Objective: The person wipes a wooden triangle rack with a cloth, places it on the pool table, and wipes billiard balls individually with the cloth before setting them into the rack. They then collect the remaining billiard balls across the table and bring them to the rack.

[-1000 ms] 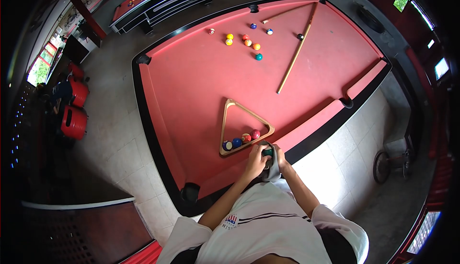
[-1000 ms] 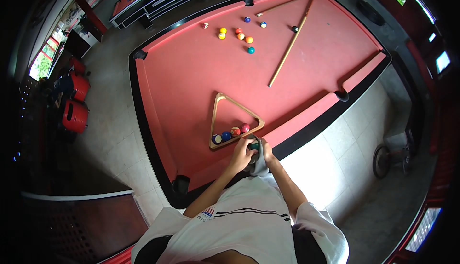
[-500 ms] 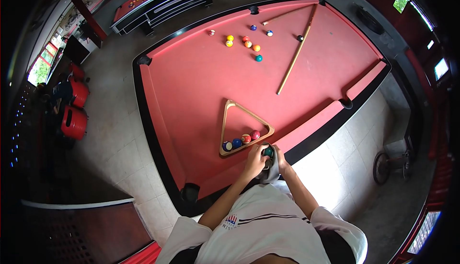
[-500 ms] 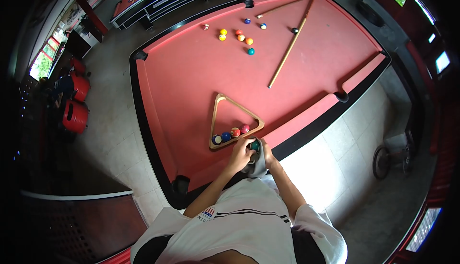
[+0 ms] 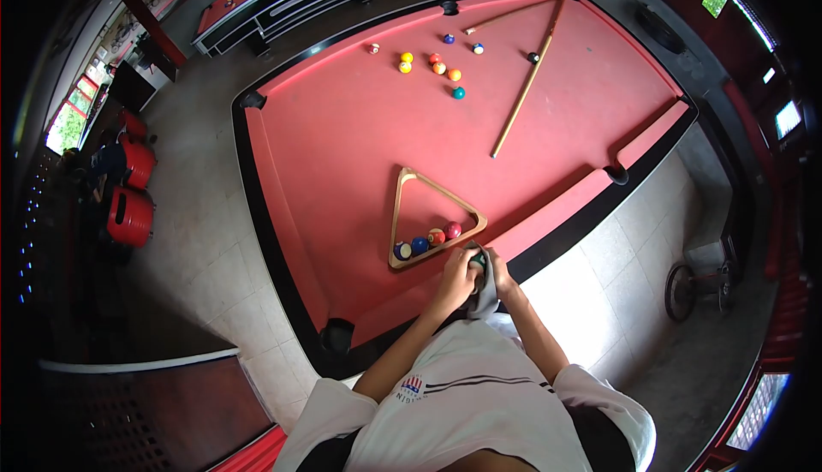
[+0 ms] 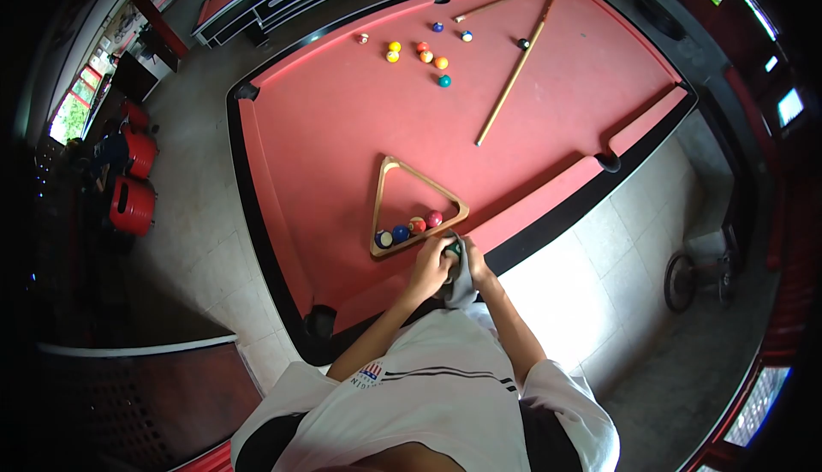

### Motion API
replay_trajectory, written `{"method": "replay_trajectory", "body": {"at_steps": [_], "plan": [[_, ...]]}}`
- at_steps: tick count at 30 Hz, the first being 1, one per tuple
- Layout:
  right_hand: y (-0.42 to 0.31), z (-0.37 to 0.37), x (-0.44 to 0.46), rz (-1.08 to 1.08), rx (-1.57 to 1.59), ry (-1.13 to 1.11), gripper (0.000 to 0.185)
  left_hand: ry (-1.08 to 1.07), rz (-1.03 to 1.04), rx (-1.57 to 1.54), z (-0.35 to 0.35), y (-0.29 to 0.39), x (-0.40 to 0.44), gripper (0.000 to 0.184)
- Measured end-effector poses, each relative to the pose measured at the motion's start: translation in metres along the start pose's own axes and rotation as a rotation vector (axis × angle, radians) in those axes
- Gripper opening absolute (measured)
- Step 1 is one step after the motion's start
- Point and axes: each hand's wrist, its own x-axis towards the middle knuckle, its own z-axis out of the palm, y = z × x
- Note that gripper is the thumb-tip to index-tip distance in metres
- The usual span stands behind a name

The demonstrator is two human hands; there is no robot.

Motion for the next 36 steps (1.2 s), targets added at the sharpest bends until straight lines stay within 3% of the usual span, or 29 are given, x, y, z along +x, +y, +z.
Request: {"method": "replay_trajectory", "body": {"at_steps": [1,3,5,7,8,9,11,12,15,18,21,24,26,29,31,33,36], "plan": [[0.006,-0.003,0.004,-0.016,-0.01,0.022,0.046,-0.014,-0.058,0.049,0.004,-0.01,-0.002,0.034],[-0.003,0.003,-0.006,-0.155,-0.359,0.202,0.042,0.135,0.05,0.11,0.013,-0.023,-0.004,0.024],[0.005,-0.003,-0.002,-0.7,-1.127,0.269,0.036,-0.012,-0.444,-0.252,0.012,-0.026,-0.006,0.018],[0.001,0.001,-0.013,-0.802,-1.357,0.287,0.036,-0.217,-0.743,-0.483,0.001,-0.032,-0.003,0.033],[-0.008,0.006,-0.023,-0.853,-1.473,0.294,0.036,-0.204,-0.789,-0.63,0.002,-0.038,-0.006,0.034],[-0.015,0.009,-0.029,-0.849,-1.472,0.262,0.035,-0.189,-0.834,-0.778,0.004,-0.044,-0.009,0.036],[-0.026,0.014,-0.036,-0.841,-1.468,0.196,0.032,-0.236,-0.825,-0.755,0.0,-0.041,-0.007,0.04],[-0.03,0.017,-0.034,-0.635,-1.351,0.225,0.032,-0.258,-0.819,-0.743,-0.002,-0.04,-0.005,0.041],[-0.031,0.015,-0.036,-0.739,-1.302,0.191,0.026,-0.388,-0.869,-0.74,-0.007,-0.044,-0.002,0.052],[-0.01,0.0,-0.024,-1.018,-1.375,0.211,0.025,-0.359,-0.933,-0.644,-0.006,-0.036,0.0,0.058],[0.005,-0.004,-0.012,-1.041,-1.33,0.358,0.032,-0.348,-0.901,-0.509,-0.01,-0.014,0.011,0.06],[0.003,0.006,-0.008,-0.953,-1.137,0.5,0.027,-0.24,-0.788,-0.567,-0.006,-0.009,0.013,0.049],[-0.027,0.028,-0.024,-0.617,-0.886,0.484,0.04,-0.219,-0.64,-0.494,-0.002,-0.014,0.017,0.042],[-0.029,0.023,-0.018,-0.579,-0.784,0.461,0.041,-0.282,-0.524,-0.494,-0.002,-0.027,0.029,0.036],[-0.032,0.022,-0.023,-0.522,-0.754,0.432,0.042,-0.287,-0.493,-0.353,0.009,-0.065,0.044,0.04],[-0.03,0.01,-0.018,-0.503,-0.699,0.397,0.043,-0.136,-0.323,-0.042,-0.002,-0.049,0.067,0.045],[-0.024,-0.003,-0.012,-0.517,-0.659,0.406,0.044,-0.082,-0.168,0.252,0.011,-0.094,0.097,0.033]]}}
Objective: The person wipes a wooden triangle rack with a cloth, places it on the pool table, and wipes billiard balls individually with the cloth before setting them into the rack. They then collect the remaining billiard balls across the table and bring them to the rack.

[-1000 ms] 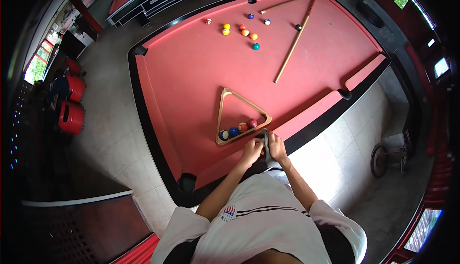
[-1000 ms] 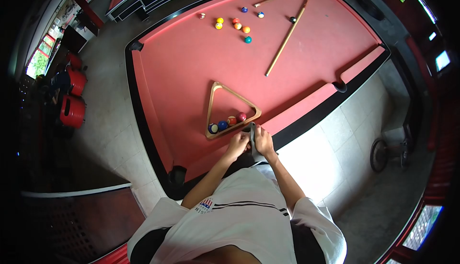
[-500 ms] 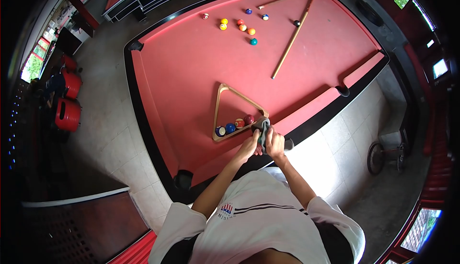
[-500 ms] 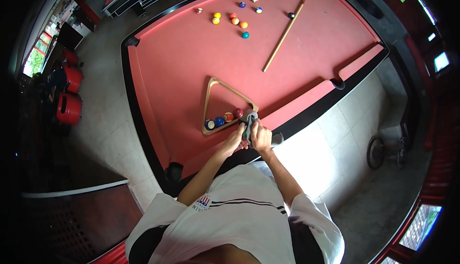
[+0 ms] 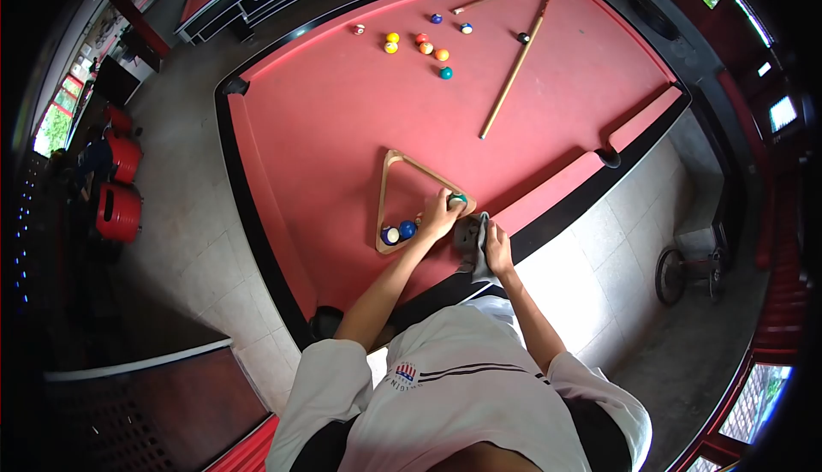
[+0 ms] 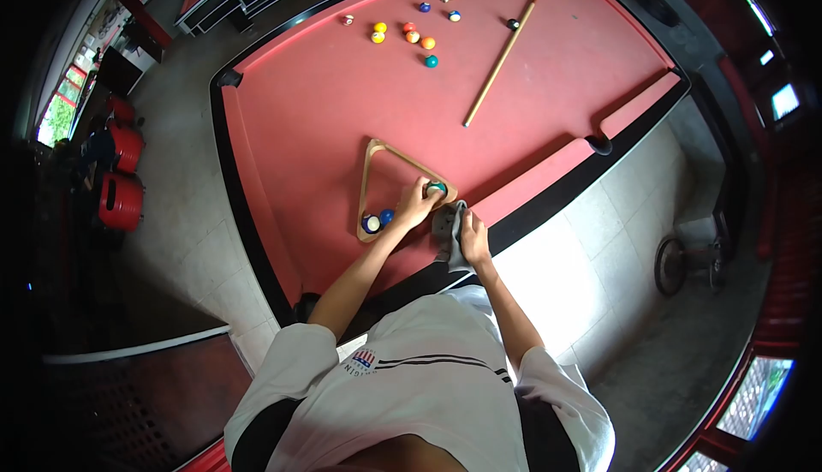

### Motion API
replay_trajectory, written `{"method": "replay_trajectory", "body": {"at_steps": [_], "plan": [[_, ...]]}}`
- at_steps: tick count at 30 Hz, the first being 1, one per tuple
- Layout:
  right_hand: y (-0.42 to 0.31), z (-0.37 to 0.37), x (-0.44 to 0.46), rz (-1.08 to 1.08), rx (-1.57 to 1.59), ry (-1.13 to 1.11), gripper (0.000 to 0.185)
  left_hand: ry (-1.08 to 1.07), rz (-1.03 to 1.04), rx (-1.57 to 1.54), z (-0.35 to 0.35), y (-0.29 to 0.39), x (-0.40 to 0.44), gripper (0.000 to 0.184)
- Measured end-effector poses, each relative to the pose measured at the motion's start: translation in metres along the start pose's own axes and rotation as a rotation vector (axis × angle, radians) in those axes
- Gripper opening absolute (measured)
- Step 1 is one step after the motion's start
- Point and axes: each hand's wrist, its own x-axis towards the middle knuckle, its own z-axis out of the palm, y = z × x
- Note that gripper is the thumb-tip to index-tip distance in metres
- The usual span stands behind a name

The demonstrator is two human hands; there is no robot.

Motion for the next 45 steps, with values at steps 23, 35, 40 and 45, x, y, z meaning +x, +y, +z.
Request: {"method": "replay_trajectory", "body": {"at_steps": [23,35,40,45], "plan": [[0.034,-0.105,0.126,0.313,1.089,-0.318,0.041,0.05,0.011,0.021,-0.012,-0.012,0.143,0.007],[0.132,-0.154,0.193,-0.176,0.081,-0.449,0.054,0.078,-0.16,0.502,0.018,-0.017,0.37,0.053],[0.114,-0.17,0.204,-0.127,-0.008,-0.413,0.052,0.119,-0.215,0.622,0.038,-0.007,0.417,0.063],[0.128,-0.183,0.211,0.309,1.023,-0.538,0.065,0.128,-0.237,0.527,0.065,-0.001,0.419,0.045]]}}
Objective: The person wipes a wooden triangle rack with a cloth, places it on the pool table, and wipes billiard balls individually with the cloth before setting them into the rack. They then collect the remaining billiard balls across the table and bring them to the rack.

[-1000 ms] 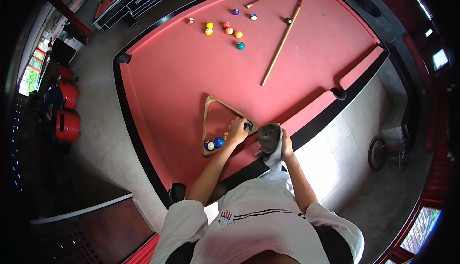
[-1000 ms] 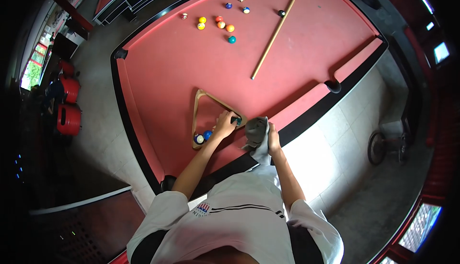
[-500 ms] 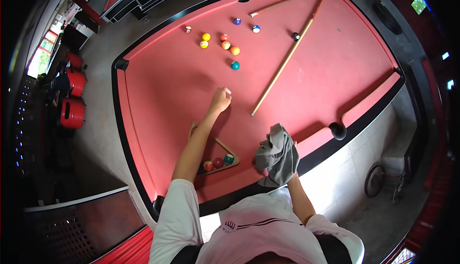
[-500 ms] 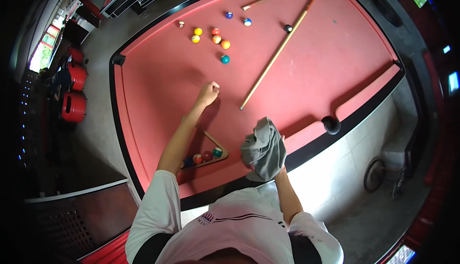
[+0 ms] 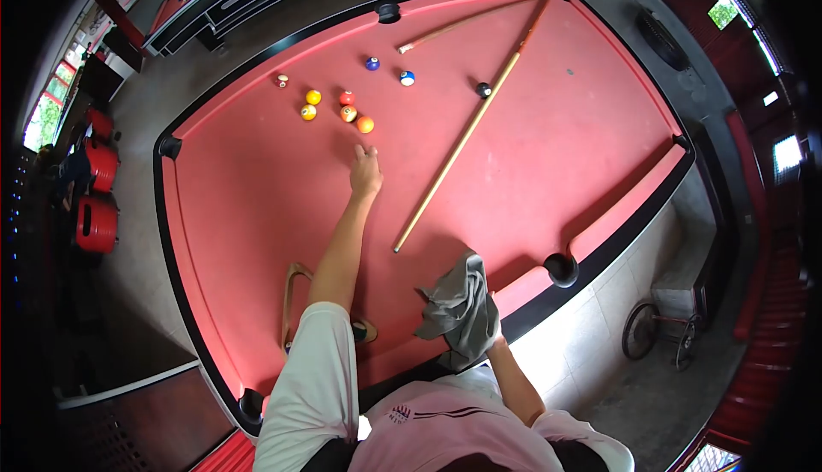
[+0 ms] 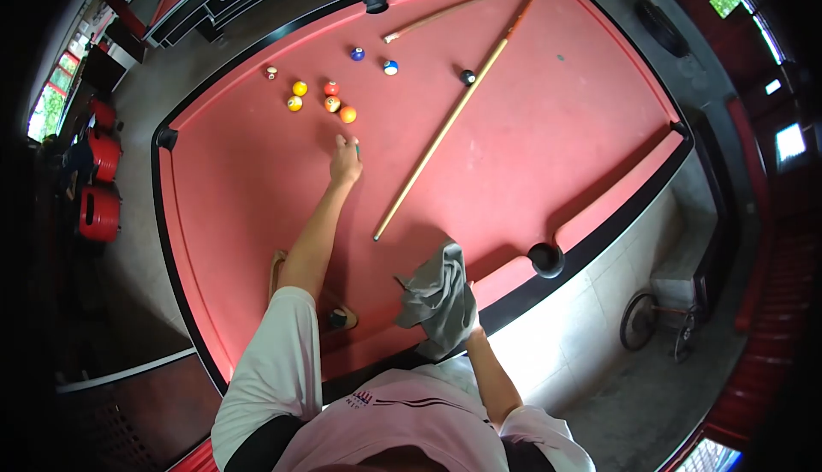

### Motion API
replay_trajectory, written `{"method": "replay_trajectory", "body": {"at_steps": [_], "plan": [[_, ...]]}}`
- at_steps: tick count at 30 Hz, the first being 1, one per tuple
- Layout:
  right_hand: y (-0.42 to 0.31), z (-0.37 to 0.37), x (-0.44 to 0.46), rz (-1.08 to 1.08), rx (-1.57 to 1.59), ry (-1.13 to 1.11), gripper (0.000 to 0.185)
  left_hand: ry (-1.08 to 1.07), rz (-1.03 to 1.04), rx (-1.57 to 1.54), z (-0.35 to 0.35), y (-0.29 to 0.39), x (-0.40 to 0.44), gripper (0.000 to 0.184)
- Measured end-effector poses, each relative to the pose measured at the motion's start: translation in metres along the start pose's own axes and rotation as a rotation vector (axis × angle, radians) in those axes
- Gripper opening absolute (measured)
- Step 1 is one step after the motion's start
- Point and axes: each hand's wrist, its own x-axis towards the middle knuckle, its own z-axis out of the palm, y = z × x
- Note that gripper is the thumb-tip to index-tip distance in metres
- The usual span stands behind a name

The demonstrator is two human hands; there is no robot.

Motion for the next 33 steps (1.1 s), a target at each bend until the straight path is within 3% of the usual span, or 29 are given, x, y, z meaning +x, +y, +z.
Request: {"method": "replay_trajectory", "body": {"at_steps": [1,3,6,7,8,9,10,11,12,13,14,16,19,22,23,26,27,28,33], "plan": [[0.002,-0.002,0.002,0.049,0.263,-0.044,0.069,0.05,0.067,0.012,-0.002,0.008,-0.017,0.038],[0.012,-0.01,0.007,-0.024,-0.494,0.018,0.07,0.002,0.117,-0.081,-0.002,0.017,-0.049,0.039],[0.007,0.011,0.015,-0.046,-0.28,0.0,0.07,0.116,0.165,-0.435,0.003,0.027,-0.119,0.036],[0.006,0.017,0.023,0.035,0.129,0.013,0.07,0.152,0.22,-0.476,0.01,0.029,-0.146,0.032],[0.008,0.024,0.032,0.129,0.536,0.026,0.069,-0.074,0.184,-0.788,-0.012,0.044,-0.183,0.029],[0.012,0.032,0.04,0.078,0.435,0.102,0.07,-0.152,0.227,-0.896,-0.027,0.056,-0.222,0.026],[0.02,0.034,0.049,0.08,0.424,0.129,0.07,-0.098,0.337,-0.916,-0.02,0.061,-0.261,0.027],[0.036,0.022,0.057,0.032,0.283,0.187,0.07,-0.146,0.358,-0.793,-0.01,0.063,-0.301,0.032],[0.049,0.014,0.066,-0.022,0.14,0.239,0.069,-0.217,0.239,-0.711,0.004,0.064,-0.341,0.039],[0.034,0.038,0.053,0.035,0.26,0.076,0.066,-0.164,0.15,-0.744,0.001,0.067,-0.367,0.039],[0.023,0.07,0.047,0.047,0.274,0.207,0.067,-0.292,0.033,-0.82,-0.021,0.068,-0.377,0.038],[0.032,0.091,0.036,0.079,0.161,0.146,0.068,-0.151,0.045,-0.791,-0.018,0.05,-0.384,0.038],[0.032,0.157,0.017,0.153,0.029,0.195,0.068,-0.151,-0.296,-1.054,-0.045,0.032,-0.375,0.037],[0.039,0.19,0.021,0.125,-0.059,0.234,0.066,-0.077,0.002,-0.837,-0.079,0.011,-0.379,0.036],[0.038,0.201,0.023,0.118,-0.07,0.229,0.066,-0.145,-0.003,-0.894,-0.098,0.009,-0.384,0.035],[0.056,0.226,0.022,0.045,-0.076,0.173,0.062,0.069,0.245,-0.761,-0.13,-0.018,-0.384,0.033],[0.064,0.246,0.019,0.052,-0.055,0.192,0.061,0.243,0.236,-0.761,-0.141,-0.025,-0.381,0.033],[0.074,0.262,0.015,0.062,-0.033,0.213,0.059,0.262,0.143,-0.858,-0.146,-0.033,-0.38,0.034],[0.088,0.299,-0.001,0.023,0.095,-0.025,0.053,0.105,0.238,-0.792,-0.172,-0.066,-0.427,0.033]]}}
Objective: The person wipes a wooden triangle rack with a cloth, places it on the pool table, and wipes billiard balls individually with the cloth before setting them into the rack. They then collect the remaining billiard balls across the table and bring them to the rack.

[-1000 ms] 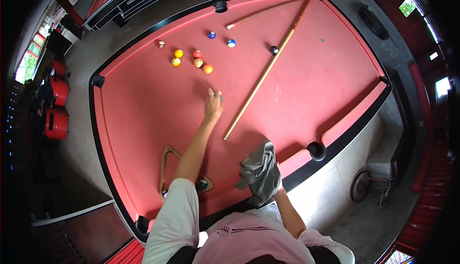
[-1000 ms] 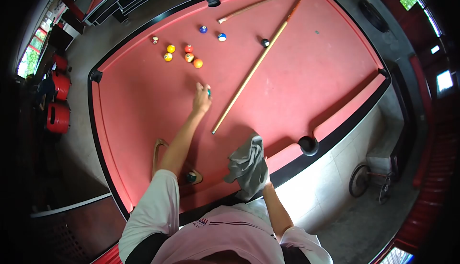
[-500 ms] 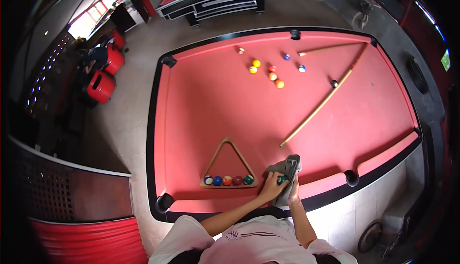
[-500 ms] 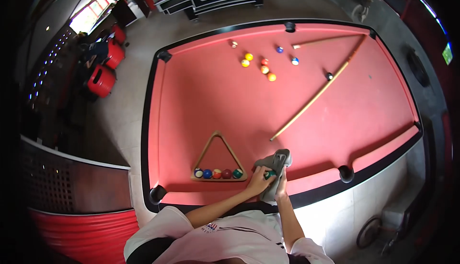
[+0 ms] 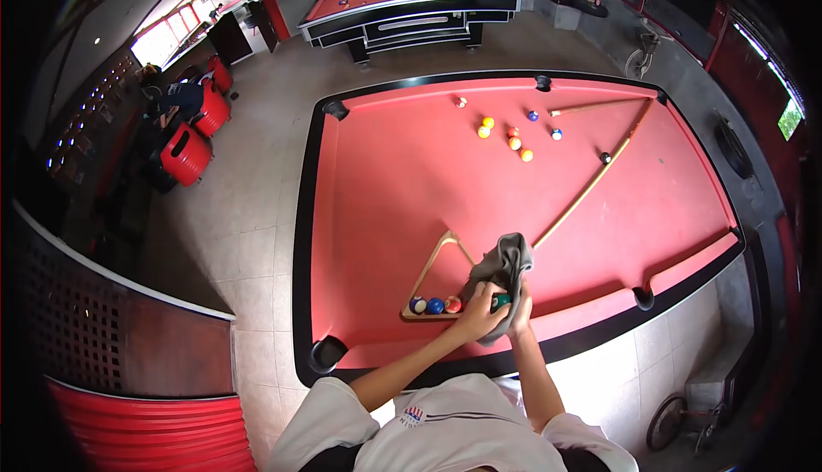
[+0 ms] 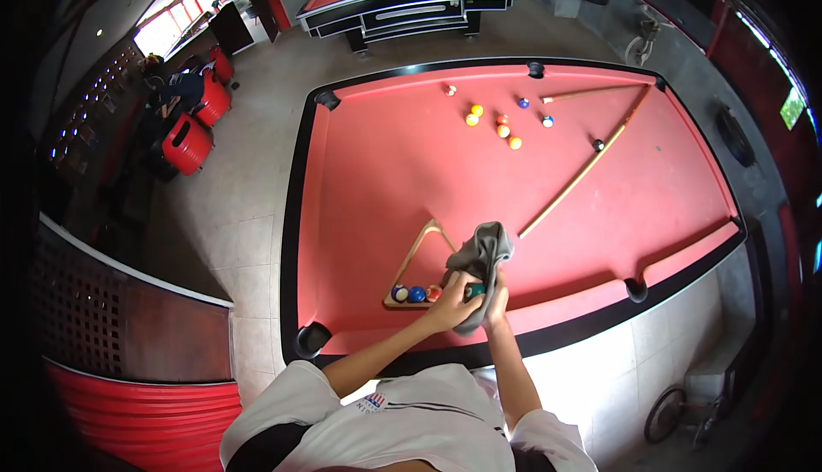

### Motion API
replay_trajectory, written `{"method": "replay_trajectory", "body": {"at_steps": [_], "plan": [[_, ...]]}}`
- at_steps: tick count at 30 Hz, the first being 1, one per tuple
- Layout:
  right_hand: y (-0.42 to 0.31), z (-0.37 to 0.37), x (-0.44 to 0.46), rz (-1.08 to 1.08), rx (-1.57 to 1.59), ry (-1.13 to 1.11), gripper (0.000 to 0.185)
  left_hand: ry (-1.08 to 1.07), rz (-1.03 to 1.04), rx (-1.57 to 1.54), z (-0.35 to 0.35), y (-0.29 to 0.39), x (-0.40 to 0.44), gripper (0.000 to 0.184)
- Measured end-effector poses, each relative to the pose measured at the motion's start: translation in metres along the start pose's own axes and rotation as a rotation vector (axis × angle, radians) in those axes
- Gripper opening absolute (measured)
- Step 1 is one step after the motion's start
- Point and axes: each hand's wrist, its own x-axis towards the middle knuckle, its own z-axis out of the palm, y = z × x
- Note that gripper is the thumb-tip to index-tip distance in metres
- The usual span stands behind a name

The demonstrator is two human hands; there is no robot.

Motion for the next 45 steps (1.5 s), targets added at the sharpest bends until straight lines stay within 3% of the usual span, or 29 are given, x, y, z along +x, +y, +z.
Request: {"method": "replay_trajectory", "body": {"at_steps": [3,4,7,9,11,12,13,16,19,20,21,23,24,25,27,29,30,33,34,37,38,41,42,45], "plan": [[0.03,0.014,-0.007,0.03,-0.039,0.052,0.051,0.094,-0.041,-0.003,-0.006,-0.025,-0.017,0.031],[0.039,0.019,-0.01,0.047,-0.182,0.171,0.047,0.24,-0.036,-0.013,-0.004,-0.047,-0.015,0.032],[0.059,0.039,-0.014,-0.102,-0.36,0.244,0.036,0.308,-0.274,-0.111,-0.015,-0.053,-0.024,0.028],[0.063,0.043,-0.013,-0.199,-0.47,0.203,0.03,0.242,-0.358,-0.506,-0.01,-0.093,-0.038,0.021],[0.076,0.033,-0.005,-0.394,-0.706,0.235,0.028,0.072,-0.669,-0.823,-0.044,-0.052,-0.044,0.017],[0.067,0.043,-0.015,-0.441,-0.962,0.28,0.027,0.076,-0.624,-0.999,-0.048,-0.059,-0.05,0.016],[0.065,0.041,-0.015,-0.457,-0.928,0.287,0.027,0.109,-0.648,-1.172,-0.055,-0.052,-0.054,0.014],[0.049,0.051,-0.03,-0.465,-0.864,0.212,0.026,0.217,-0.715,-1.291,-0.078,-0.035,-0.06,0.012],[0.052,0.029,-0.029,-0.408,-1.136,-0.063,0.033,0.137,-0.635,-1.26,-0.09,-0.044,-0.067,0.014],[0.047,0.056,-0.047,-0.396,-1.192,-0.107,0.034,0.163,-0.633,-1.182,-0.089,-0.036,-0.068,0.006],[0.05,0.068,-0.056,-0.413,-1.315,-0.099,0.035,0.136,-0.671,-1.179,-0.082,-0.042,-0.068,0.009],[0.065,0.063,-0.046,-0.469,-1.245,-0.124,0.035,0.078,-0.741,-1.168,-0.069,-0.056,-0.071,0.02],[0.068,0.061,-0.044,-0.455,-1.232,-0.072,0.034,0.018,-0.743,-1.027,-0.063,-0.055,-0.077,0.035],[0.068,0.062,-0.042,-0.441,-1.22,-0.021,0.033,-0.042,-0.709,-0.999,-0.068,-0.036,-0.08,0.034],[0.071,0.061,-0.038,-0.412,-1.224,-0.021,0.033,0.058,-0.743,-1.057,-0.051,-0.076,-0.087,0.036],[0.077,0.064,-0.048,-0.481,-1.373,-0.214,0.034,0.256,-0.842,-1.348,-0.054,-0.055,-0.074,0.032],[0.081,0.065,-0.052,-0.459,-1.411,-0.291,0.036,0.218,-0.831,-1.358,-0.051,-0.078,-0.074,0.032],[0.101,0.045,-0.038,-0.537,-1.242,-0.053,0.038,0.055,-0.851,-1.198,-0.057,-0.11,-0.09,0.032],[0.098,0.044,-0.034,-0.403,-1.22,0.135,0.039,0.068,-0.865,-1.156,-0.055,-0.105,-0.09,0.031],[0.103,0.036,-0.03,-0.433,-1.264,0.061,0.037,0.243,-0.905,-1.098,-0.053,-0.075,-0.085,0.031],[0.103,0.037,-0.037,-0.441,-1.373,-0.097,0.036,0.313,-0.945,-1.113,-0.051,-0.085,-0.083,0.03],[0.094,0.053,-0.053,-0.408,-1.461,-0.105,0.035,0.197,-0.864,-1.166,-0.053,-0.086,-0.081,0.03],[0.101,0.031,-0.039,-0.391,-1.48,0.018,0.032,0.239,-0.91,-1.094,-0.048,-0.087,-0.08,0.029],[0.096,0.013,-0.024,-0.342,-1.383,0.16,0.028,0.102,-0.922,-0.982,-0.045,-0.099,-0.084,0.03]]}}
